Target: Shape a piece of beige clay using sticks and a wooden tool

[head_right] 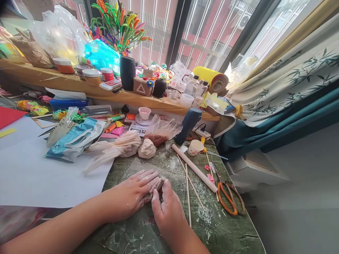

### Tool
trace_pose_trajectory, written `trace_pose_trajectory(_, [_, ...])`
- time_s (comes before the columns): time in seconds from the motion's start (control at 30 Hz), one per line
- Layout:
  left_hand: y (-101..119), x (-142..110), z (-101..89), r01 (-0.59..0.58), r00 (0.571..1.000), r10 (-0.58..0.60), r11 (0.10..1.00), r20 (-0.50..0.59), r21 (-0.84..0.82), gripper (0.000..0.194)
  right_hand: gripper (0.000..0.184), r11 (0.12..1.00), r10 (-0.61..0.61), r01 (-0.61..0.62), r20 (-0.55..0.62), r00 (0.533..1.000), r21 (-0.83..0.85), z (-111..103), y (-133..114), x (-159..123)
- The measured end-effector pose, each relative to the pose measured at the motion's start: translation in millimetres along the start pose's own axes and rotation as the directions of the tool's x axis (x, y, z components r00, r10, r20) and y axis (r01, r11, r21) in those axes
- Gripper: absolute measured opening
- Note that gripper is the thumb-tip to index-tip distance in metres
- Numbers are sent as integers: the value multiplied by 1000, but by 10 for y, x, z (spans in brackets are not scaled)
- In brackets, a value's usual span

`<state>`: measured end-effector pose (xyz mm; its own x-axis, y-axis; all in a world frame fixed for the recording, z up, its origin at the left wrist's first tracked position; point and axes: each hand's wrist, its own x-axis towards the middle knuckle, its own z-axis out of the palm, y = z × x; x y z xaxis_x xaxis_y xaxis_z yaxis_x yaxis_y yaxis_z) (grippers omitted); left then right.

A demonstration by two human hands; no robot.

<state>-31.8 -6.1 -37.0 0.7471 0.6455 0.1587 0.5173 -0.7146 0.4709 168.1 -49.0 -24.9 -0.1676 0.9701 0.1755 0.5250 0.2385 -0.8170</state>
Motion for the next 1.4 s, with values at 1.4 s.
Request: trace_pose_trajectory(1.4, [0,7,-23,40,998,-44,997,54,73,57,15,996,-86,83,101,991,33,-151,-70,31])
